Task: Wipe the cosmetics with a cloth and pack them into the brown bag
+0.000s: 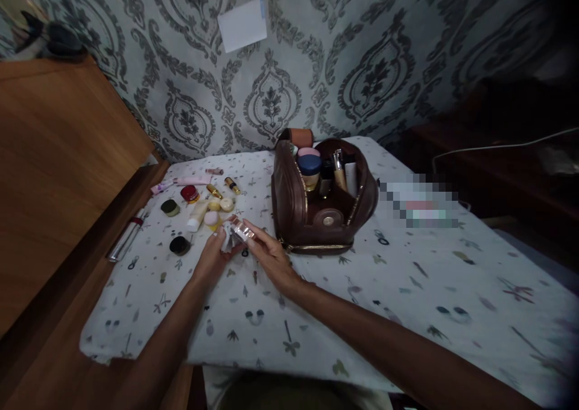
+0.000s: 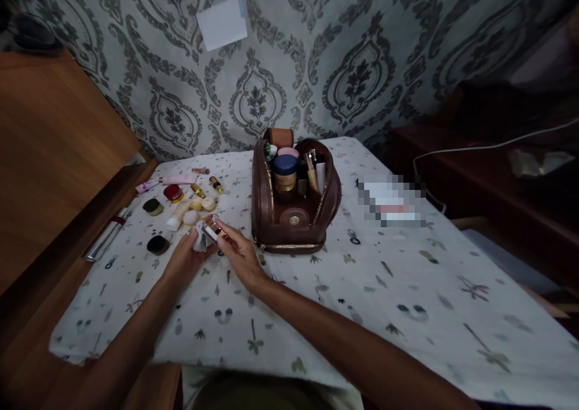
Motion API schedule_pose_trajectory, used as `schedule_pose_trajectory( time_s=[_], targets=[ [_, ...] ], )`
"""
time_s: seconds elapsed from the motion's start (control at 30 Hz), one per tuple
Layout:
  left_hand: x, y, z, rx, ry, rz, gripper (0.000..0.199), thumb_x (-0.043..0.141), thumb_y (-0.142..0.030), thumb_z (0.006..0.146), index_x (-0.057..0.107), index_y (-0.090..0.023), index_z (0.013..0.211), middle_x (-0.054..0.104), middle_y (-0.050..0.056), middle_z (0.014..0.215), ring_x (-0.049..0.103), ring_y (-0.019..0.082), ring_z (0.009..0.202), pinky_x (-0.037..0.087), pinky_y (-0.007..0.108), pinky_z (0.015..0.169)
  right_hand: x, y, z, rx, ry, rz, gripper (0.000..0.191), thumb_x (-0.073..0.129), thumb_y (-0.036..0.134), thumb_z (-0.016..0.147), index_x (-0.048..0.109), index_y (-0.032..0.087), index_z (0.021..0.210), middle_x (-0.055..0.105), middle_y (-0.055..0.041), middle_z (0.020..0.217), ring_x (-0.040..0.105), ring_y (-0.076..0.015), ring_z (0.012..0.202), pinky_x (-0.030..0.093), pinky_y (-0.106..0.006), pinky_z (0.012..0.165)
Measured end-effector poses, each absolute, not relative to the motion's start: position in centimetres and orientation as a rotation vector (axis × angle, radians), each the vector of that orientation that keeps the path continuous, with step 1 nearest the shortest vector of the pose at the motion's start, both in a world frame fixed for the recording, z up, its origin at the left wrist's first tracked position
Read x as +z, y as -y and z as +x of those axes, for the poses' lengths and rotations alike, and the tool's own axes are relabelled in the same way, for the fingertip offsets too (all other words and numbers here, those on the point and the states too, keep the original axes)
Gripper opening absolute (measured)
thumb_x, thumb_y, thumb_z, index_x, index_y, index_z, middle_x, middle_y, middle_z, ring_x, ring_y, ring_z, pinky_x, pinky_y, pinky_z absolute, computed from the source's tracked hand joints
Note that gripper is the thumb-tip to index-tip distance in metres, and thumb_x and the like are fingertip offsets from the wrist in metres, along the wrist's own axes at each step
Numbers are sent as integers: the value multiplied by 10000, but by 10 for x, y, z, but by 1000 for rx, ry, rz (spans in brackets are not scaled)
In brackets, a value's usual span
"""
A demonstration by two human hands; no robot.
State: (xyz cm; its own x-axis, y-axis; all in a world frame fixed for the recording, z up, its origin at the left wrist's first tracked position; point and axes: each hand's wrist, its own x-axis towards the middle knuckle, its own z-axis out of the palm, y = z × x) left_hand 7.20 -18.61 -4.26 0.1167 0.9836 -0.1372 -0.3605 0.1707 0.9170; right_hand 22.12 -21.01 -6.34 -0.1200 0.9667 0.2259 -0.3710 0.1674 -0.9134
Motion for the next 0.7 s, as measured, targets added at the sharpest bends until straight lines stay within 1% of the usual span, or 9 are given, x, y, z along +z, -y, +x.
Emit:
schedule_pose_trajectory(
  time_s=[0.07, 0.13, 0.2, 0.27, 0.4, 0.47, 0.57, 0.7],
  targets=[
    [-39, 188, 73, 1191, -933, 825, 482, 784, -472, 749, 699, -221, 1153, 701, 69, 1226, 648, 226, 1099, 566, 279, 804, -66, 210, 221, 1266, 1192, -721, 496, 660, 477, 870, 629, 263, 1316, 587, -66, 1398, 530, -220, 1315, 363, -400, 1163],
    [-34, 189, 73, 1184, -934, 804, 486, 797, -425, 736, 690, -216, 1162, 707, 57, 1207, 660, 199, 1048, 560, 240, 747, -69, 209, 220, 1213, 1218, -745, 572, 717, 451, 822, 591, 254, 1344, 553, -89, 1418, 512, -226, 1330, 391, -396, 1143],
    [-30, 191, 73, 1171, -926, 806, 500, 802, -383, 722, 681, -203, 1173, 717, 58, 1178, 673, 196, 1013, 563, 243, 738, -71, 209, 220, 1138, 1239, -805, 703, 781, 432, 750, 539, 242, 1382, 527, -113, 1419, 512, -242, 1321, 435, -397, 1106],
    [-27, 192, 73, 1159, -911, 816, 504, 800, -358, 703, 686, -188, 1164, 737, 63, 1120, 689, 207, 977, 567, 264, 747, -70, 209, 222, 1028, 1305, -880, 786, 824, 400, 699, 512, 225, 1399, 507, -130, 1418, 503, -261, 1319, 441, -414, 1099],
    [-28, 192, 71, 1127, -879, 834, 478, 790, -324, 677, 709, -184, 1126, 758, 59, 1022, 709, 210, 877, 568, 278, 726, -60, 214, 227, 814, 1496, -1000, 800, 829, 313, 696, 493, 213, 1416, 517, -135, 1396, 474, -282, 1333, 368, -463, 1153],
    [-30, 191, 69, 1104, -867, 851, 437, 787, -303, 684, 724, -190, 1101, 759, 54, 1000, 710, 202, 844, 567, 275, 714, -55, 217, 228, 787, 1561, -1018, 813, 805, 272, 717, 455, 218, 1448, 516, -132, 1392, 475, -277, 1329, 372, -459, 1148],
    [-34, 192, 68, 1098, -846, 895, 401, 799, -281, 698, 736, -200, 1085, 758, 53, 1006, 707, 188, 851, 559, 260, 741, -48, 219, 229, 800, 1628, -996, 835, 764, 201, 729, 405, 237, 1483, 507, -116, 1374, 479, -259, 1314, 390, -441, 1133],
    [-32, 193, 69, 1107, -849, 947, 450, 827, -272, 702, 719, -227, 1137, 754, 59, 1062, 707, 177, 845, 546, 237, 718, -44, 220, 229, 802, 1630, -960, 803, 749, 144, 710, 429, 227, 1442, 511, -108, 1338, 498, -245, 1281, 407, -426, 1115]
  ],
)
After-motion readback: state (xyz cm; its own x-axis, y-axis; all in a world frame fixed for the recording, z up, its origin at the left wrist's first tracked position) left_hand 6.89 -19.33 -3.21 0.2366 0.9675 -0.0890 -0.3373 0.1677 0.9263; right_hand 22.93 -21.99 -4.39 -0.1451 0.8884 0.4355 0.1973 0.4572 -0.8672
